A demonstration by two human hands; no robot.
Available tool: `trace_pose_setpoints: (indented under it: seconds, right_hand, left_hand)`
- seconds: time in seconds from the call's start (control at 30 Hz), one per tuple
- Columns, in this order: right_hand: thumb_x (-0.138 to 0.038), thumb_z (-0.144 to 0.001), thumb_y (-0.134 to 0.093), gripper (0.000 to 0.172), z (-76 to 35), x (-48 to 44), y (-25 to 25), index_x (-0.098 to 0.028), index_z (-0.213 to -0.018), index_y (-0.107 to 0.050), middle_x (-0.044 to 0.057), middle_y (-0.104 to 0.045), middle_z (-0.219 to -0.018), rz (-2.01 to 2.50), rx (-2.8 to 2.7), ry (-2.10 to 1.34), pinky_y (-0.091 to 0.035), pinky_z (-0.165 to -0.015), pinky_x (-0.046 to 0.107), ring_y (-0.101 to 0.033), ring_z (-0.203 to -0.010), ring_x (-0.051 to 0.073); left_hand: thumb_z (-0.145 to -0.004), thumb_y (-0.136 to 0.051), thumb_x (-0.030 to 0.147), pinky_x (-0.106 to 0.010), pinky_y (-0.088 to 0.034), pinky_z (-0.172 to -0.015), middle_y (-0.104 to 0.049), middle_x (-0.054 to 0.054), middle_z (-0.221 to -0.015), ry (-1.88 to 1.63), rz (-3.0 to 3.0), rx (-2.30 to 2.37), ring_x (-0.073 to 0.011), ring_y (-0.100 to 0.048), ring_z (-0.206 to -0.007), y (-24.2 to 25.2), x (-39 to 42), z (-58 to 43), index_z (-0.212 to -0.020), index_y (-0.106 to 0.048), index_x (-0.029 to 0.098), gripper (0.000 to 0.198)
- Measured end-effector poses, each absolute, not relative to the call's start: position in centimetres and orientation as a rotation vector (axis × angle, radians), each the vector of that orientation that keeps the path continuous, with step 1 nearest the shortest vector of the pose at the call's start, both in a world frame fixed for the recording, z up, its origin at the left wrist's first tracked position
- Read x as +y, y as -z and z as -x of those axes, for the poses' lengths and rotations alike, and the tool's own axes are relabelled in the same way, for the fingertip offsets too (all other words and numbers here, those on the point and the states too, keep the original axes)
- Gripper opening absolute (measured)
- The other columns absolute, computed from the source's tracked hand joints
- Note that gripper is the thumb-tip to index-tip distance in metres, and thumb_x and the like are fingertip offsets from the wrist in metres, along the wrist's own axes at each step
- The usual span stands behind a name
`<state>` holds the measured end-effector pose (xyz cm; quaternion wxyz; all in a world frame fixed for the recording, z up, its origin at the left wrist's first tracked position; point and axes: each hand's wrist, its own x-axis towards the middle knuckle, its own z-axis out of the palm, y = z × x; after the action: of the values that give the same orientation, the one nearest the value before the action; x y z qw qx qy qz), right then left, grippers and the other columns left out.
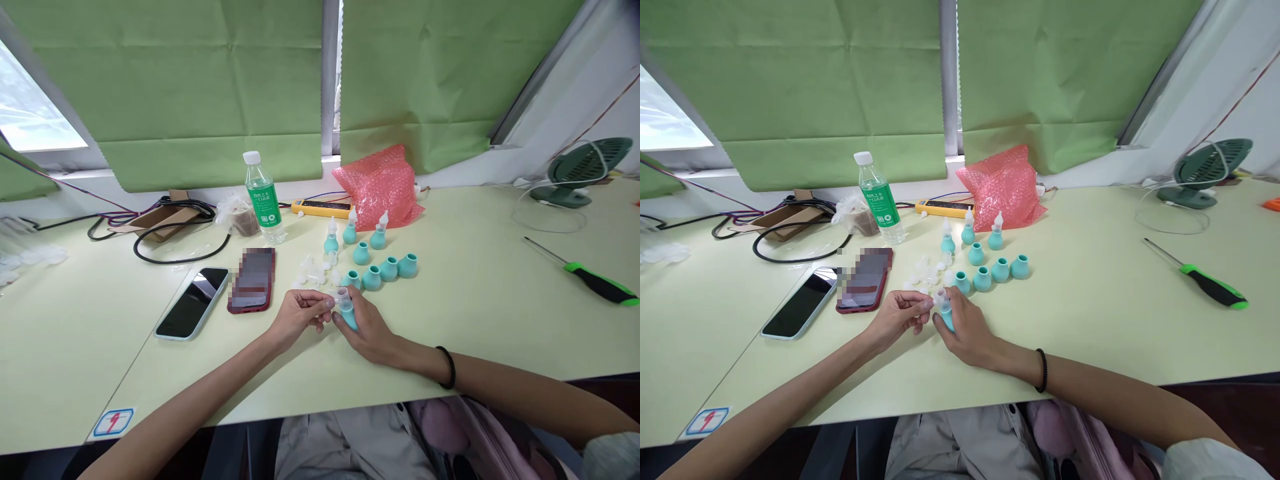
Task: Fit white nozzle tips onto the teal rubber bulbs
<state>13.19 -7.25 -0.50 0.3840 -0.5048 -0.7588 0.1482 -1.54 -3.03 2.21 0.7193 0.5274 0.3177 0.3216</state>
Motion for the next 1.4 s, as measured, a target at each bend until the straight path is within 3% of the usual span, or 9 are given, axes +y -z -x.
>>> trace_pose_setpoints:
  seconds: [0.2,0.37,0.6,1.13,1.4]
  right_hand:
    - [-0.023,-0.076,-0.041,0.025,-13.2,-7.3,0.2,-0.018,-0.099,-0.032,0.005,-0.051,-0.085,1.214,-1.859,-0.676,-0.039,-0.069,0.032,-0.049,-0.077,0.017]
    - [-0.023,-0.074,-0.044,0.013,-13.3,-6.9,-0.4,-0.02,-0.087,-0.039,0.0,-0.046,-0.079,1.042,-1.613,-1.067,-0.036,-0.07,0.027,-0.044,-0.075,0.013]
    - [-0.018,-0.068,-0.048,0.015,-13.5,-6.5,0.1,-0.02,-0.082,-0.042,-0.002,-0.044,-0.069,0.805,-1.245,-1.498,-0.033,-0.057,0.022,-0.041,-0.062,0.01]
    - [-0.024,-0.071,-0.044,0.014,-13.5,-6.4,0.1,-0.021,-0.084,-0.039,-0.002,-0.043,-0.071,1.019,-1.215,-1.249,-0.036,-0.058,0.023,-0.042,-0.063,0.011]
    - [-0.025,-0.066,-0.053,0.015,-13.5,-6.8,-0.3,-0.017,-0.078,-0.048,0.0,-0.048,-0.072,1.073,-1.382,-1.041,-0.038,-0.062,0.024,-0.046,-0.067,0.012]
  left_hand:
    - [-0.067,-0.058,0.026,-0.018,-0.037,-0.039,-0.046,0.002,-0.045,-0.667,-1.15,0.638,-0.0054,-0.041,-0.043,-2.2,-3.0,1.6,-0.072,-0.054,0.01,0.017]
    - [-0.072,-0.053,0.025,-0.015,-0.032,-0.035,-0.042,0.004,-0.042,-0.59,-1.01,0.532,-0.0035,-0.035,-0.038,-2.0,-2.5,1.6,-0.074,-0.051,0.012,0.013]
    - [-0.073,-0.051,0.023,-0.014,-0.024,-0.03,-0.039,0.004,-0.036,-0.507,-0.928,0.371,-0.0038,-0.031,-0.032,-1.3,-1.8,2.0,-0.073,-0.05,0.01,0.013]
    - [-0.07,-0.05,0.029,-0.019,-0.037,-0.037,-0.047,0.002,-0.044,-0.612,-1.176,0.55,-0.0078,-0.041,-0.039,-1.6,-1.5,1.9,-0.073,-0.045,0.013,0.017]
    - [-0.074,-0.043,0.023,-0.021,-0.027,-0.047,-0.047,-0.001,-0.053,-0.727,-2.379,1.196,-0.0108,-0.043,-0.048,-0.2,0.0,2.6,-0.077,-0.053,0.016,0.012]
